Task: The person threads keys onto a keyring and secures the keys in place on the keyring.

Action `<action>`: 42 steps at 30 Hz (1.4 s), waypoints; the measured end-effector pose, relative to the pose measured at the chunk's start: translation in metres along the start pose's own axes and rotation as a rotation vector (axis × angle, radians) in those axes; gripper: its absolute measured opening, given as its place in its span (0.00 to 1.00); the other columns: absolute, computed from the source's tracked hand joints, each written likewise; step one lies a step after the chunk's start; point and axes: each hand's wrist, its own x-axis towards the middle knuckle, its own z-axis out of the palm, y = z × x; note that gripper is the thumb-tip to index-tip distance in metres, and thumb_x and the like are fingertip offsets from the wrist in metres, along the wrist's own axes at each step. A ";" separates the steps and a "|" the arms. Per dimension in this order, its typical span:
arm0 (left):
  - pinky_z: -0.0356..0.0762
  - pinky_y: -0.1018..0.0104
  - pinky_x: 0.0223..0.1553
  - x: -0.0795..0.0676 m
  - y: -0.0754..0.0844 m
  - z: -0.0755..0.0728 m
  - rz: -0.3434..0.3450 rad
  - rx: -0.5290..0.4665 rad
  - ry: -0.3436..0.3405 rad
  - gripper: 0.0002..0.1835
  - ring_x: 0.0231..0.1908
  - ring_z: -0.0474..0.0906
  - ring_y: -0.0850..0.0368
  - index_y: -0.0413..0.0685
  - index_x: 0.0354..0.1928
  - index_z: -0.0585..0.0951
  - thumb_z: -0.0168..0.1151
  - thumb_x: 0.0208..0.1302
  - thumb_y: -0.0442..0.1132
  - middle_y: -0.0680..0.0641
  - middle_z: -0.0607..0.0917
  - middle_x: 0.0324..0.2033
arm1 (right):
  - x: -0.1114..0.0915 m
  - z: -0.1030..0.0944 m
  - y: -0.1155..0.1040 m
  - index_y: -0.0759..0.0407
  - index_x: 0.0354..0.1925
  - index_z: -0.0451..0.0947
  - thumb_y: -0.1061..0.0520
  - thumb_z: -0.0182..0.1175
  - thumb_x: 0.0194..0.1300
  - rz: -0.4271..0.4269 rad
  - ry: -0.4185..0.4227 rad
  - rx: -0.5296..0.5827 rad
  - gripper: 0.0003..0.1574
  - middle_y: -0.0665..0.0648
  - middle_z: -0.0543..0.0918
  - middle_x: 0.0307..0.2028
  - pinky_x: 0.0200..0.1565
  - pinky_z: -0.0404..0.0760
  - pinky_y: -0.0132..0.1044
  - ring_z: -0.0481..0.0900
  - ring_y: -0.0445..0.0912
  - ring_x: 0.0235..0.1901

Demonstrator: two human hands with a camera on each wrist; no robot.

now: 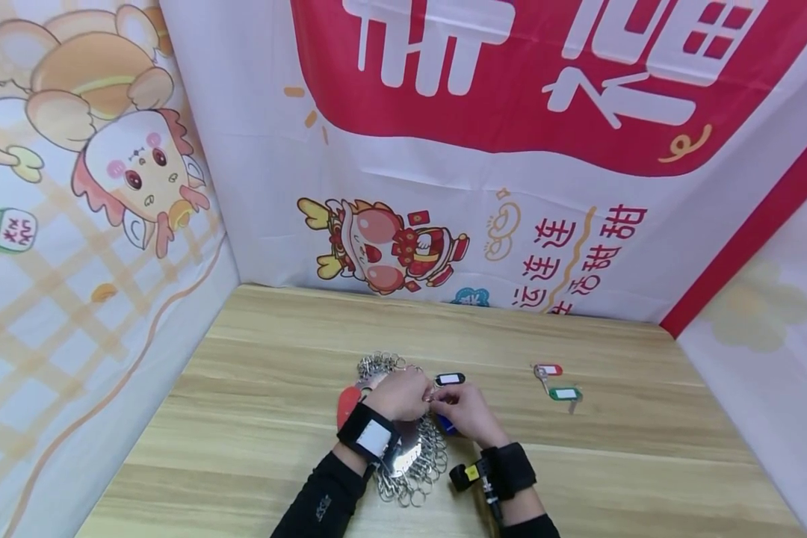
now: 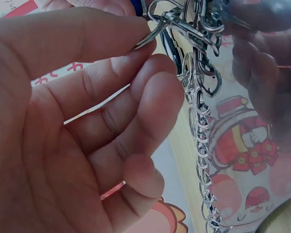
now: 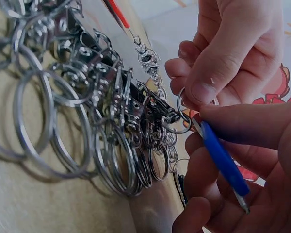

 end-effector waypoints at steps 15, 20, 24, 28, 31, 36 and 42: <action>0.60 0.72 0.19 -0.008 0.001 0.006 0.001 -0.063 0.011 0.18 0.14 0.62 0.63 0.51 0.14 0.66 0.61 0.57 0.35 0.56 0.63 0.12 | -0.005 0.006 0.005 0.57 0.34 0.85 0.61 0.64 0.59 -0.016 0.008 -0.006 0.04 0.52 0.83 0.34 0.36 0.74 0.39 0.76 0.43 0.32; 0.60 0.72 0.19 -0.008 0.000 0.006 0.023 -0.046 0.028 0.19 0.15 0.62 0.63 0.52 0.14 0.66 0.61 0.59 0.37 0.56 0.63 0.12 | -0.006 0.005 0.005 0.58 0.33 0.84 0.60 0.63 0.60 -0.010 0.022 -0.008 0.04 0.52 0.83 0.33 0.36 0.75 0.38 0.76 0.43 0.33; 0.62 0.71 0.19 -0.008 -0.002 0.005 0.032 -0.048 0.038 0.19 0.16 0.64 0.63 0.52 0.15 0.67 0.61 0.61 0.39 0.56 0.66 0.13 | -0.005 0.003 0.004 0.59 0.33 0.83 0.61 0.61 0.62 0.021 0.037 0.004 0.04 0.52 0.82 0.33 0.38 0.75 0.38 0.76 0.43 0.33; 0.63 0.71 0.19 -0.006 -0.003 0.004 0.034 -0.047 0.041 0.17 0.16 0.66 0.63 0.53 0.16 0.69 0.62 0.60 0.39 0.56 0.68 0.14 | -0.004 0.002 0.004 0.59 0.33 0.83 0.60 0.62 0.61 0.029 0.039 -0.004 0.04 0.52 0.82 0.33 0.37 0.75 0.38 0.76 0.43 0.33; 0.63 0.71 0.19 -0.005 -0.003 0.003 0.031 -0.045 0.035 0.16 0.16 0.66 0.64 0.53 0.16 0.70 0.62 0.59 0.38 0.56 0.69 0.14 | -0.003 0.001 0.003 0.59 0.33 0.83 0.60 0.63 0.60 0.018 0.037 -0.014 0.04 0.52 0.82 0.33 0.36 0.75 0.38 0.76 0.42 0.32; 0.64 0.71 0.19 -0.005 -0.002 0.001 0.027 -0.032 0.028 0.16 0.16 0.66 0.63 0.53 0.16 0.70 0.62 0.58 0.35 0.56 0.69 0.14 | -0.003 -0.001 0.000 0.57 0.34 0.84 0.61 0.64 0.59 -0.020 0.007 -0.035 0.04 0.51 0.83 0.34 0.35 0.75 0.38 0.76 0.42 0.32; 0.63 0.71 0.21 -0.006 0.002 0.001 0.022 -0.003 0.030 0.17 0.17 0.65 0.63 0.52 0.15 0.69 0.63 0.57 0.36 0.56 0.68 0.14 | -0.005 -0.002 -0.003 0.56 0.34 0.84 0.61 0.64 0.59 -0.027 -0.009 -0.052 0.04 0.50 0.82 0.32 0.32 0.74 0.37 0.75 0.42 0.31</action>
